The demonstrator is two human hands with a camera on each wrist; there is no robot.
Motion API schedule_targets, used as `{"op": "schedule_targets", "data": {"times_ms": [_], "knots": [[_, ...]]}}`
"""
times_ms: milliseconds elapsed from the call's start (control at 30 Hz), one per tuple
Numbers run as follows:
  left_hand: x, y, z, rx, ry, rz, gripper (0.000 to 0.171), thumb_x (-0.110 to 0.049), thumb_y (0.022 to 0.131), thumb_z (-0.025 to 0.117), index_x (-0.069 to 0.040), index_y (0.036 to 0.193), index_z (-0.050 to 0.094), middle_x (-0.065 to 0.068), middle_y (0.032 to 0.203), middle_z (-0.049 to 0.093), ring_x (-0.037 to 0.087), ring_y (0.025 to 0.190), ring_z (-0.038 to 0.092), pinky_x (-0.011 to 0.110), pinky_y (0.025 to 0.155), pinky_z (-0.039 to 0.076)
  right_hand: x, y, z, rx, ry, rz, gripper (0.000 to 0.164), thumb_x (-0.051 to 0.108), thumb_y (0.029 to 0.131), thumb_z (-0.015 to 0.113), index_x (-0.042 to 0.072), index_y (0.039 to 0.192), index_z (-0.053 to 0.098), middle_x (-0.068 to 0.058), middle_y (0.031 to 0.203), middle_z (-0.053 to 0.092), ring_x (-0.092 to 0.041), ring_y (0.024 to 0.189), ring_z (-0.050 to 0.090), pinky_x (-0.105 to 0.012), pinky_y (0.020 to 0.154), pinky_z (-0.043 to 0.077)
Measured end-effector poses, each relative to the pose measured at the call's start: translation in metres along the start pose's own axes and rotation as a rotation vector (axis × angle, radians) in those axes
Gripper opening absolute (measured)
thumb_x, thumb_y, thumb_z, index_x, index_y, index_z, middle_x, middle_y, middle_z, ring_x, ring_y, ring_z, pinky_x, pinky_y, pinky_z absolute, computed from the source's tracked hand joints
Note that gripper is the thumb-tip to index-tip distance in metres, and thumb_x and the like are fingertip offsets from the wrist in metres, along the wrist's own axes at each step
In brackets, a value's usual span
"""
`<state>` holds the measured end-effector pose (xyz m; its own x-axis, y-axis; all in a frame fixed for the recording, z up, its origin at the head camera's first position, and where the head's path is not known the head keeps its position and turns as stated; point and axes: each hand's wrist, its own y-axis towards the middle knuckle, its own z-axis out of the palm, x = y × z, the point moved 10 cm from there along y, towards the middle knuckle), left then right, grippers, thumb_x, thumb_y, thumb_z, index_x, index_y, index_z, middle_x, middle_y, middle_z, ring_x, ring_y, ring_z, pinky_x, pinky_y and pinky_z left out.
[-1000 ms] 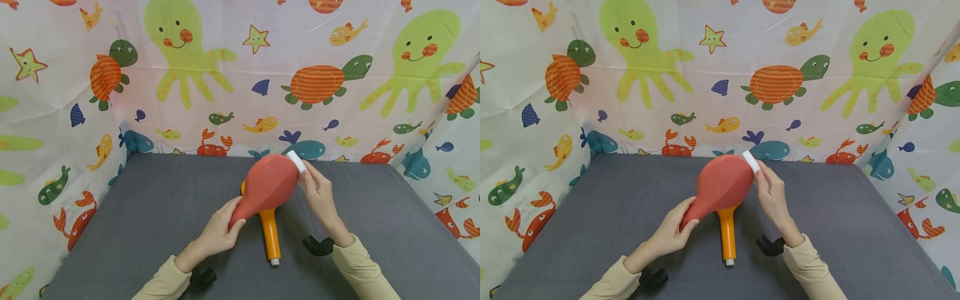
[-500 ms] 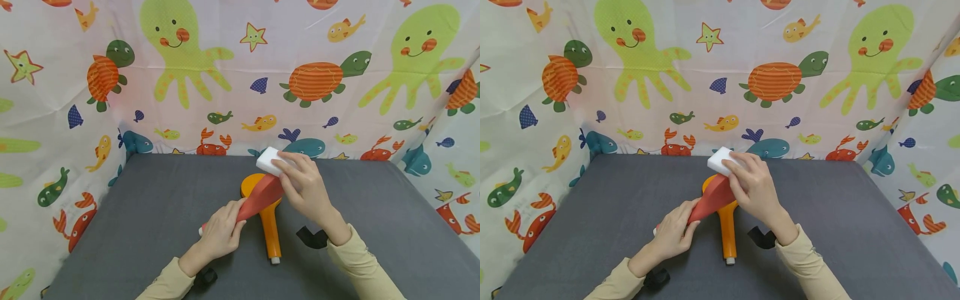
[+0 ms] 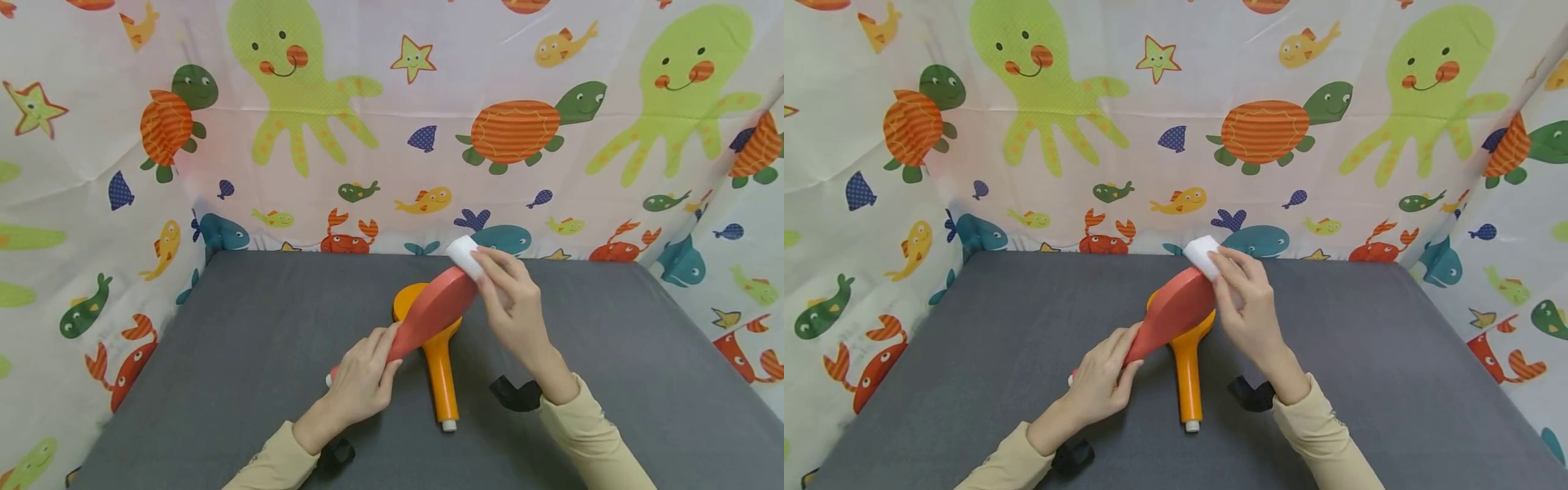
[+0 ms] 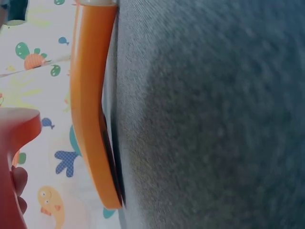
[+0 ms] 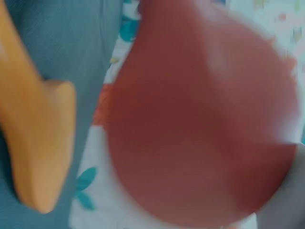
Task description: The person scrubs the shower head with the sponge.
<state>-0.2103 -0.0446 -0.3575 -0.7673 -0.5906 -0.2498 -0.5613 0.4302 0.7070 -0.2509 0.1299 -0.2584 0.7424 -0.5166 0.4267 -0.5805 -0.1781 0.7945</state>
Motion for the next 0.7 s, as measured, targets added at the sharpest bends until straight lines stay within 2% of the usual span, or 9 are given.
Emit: {"op": "schedule_targets", "data": {"times_ms": [67,133,200,267,433,500,567,700], "knots": [[0.000,0.000,0.002,0.009,0.023,0.001,0.053,-0.009,0.080,0.067,0.004,0.128,0.047,0.011,0.099,0.056,0.017,0.065,0.051,0.029,0.059,0.047,0.025,-0.001,0.010,0.037,-0.063,-0.148,0.029,0.012,0.090,0.051,0.003,0.115,0.065,-0.017,0.123,0.055,-0.034,0.111,0.047,-0.039,0.088,0.041],[-0.001,-0.001,0.003,0.016,0.048,0.004,0.053,-0.009,0.079,0.068,0.005,0.126,0.049,0.012,0.099,0.057,0.018,0.066,0.052,0.030,0.059,0.048,0.046,-0.005,0.021,0.080,-0.132,-0.277,0.032,0.021,0.090,0.049,0.006,0.112,0.067,-0.018,0.123,0.054,-0.036,0.110,0.045,-0.047,0.081,0.039],[-0.002,0.000,0.004,0.025,0.065,0.008,0.051,-0.010,0.080,0.067,0.006,0.125,0.049,0.012,0.099,0.057,0.019,0.068,0.054,0.031,0.061,0.049,0.056,-0.008,0.027,0.103,-0.179,-0.340,0.034,0.025,0.090,0.047,0.008,0.110,0.068,-0.018,0.123,0.054,-0.037,0.110,0.046,-0.049,0.079,0.038],[-0.003,0.000,0.003,0.021,0.075,0.014,0.049,-0.011,0.081,0.067,0.007,0.124,0.050,0.013,0.098,0.058,0.021,0.069,0.055,0.032,0.062,0.050,0.053,-0.007,0.025,0.091,-0.209,-0.338,0.034,0.025,0.089,0.047,0.008,0.109,0.068,-0.019,0.121,0.054,-0.037,0.108,0.046,-0.050,0.077,0.038],[-0.005,0.001,0.001,0.028,0.085,0.008,0.051,-0.011,0.081,0.068,0.006,0.125,0.050,0.013,0.099,0.058,0.022,0.072,0.056,0.033,0.065,0.051,0.016,0.000,0.003,-0.001,-0.270,-0.167,0.034,0.016,0.083,0.054,0.006,0.113,0.067,-0.020,0.118,0.056,-0.037,0.104,0.048,-0.048,0.073,0.039],[-0.005,0.001,0.000,0.034,0.092,0.006,0.052,-0.011,0.080,0.069,0.005,0.125,0.049,0.013,0.100,0.058,0.022,0.073,0.056,0.033,0.065,0.051,0.011,0.000,-0.001,-0.023,-0.288,-0.138,0.034,0.014,0.082,0.055,0.005,0.114,0.066,-0.020,0.118,0.057,-0.038,0.103,0.049,-0.047,0.070,0.038],[-0.006,0.001,-0.001,0.033,0.106,0.011,0.053,-0.011,0.079,0.070,0.005,0.125,0.049,0.013,0.100,0.058,0.022,0.073,0.057,0.033,0.066,0.051,0.017,-0.001,0.001,-0.033,-0.304,-0.156,0.035,0.017,0.083,0.053,0.005,0.113,0.066,-0.020,0.118,0.057,-0.038,0.103,0.048,-0.047,0.070,0.039],[-0.006,0.002,-0.002,0.021,0.134,0.022,0.051,-0.010,0.079,0.069,0.006,0.124,0.050,0.014,0.100,0.059,0.023,0.076,0.058,0.033,0.066,0.051,0.046,-0.010,0.021,0.014,-0.347,-0.286,0.035,0.022,0.086,0.049,0.006,0.111,0.067,-0.021,0.120,0.055,-0.041,0.106,0.047,-0.050,0.074,0.040]]}}
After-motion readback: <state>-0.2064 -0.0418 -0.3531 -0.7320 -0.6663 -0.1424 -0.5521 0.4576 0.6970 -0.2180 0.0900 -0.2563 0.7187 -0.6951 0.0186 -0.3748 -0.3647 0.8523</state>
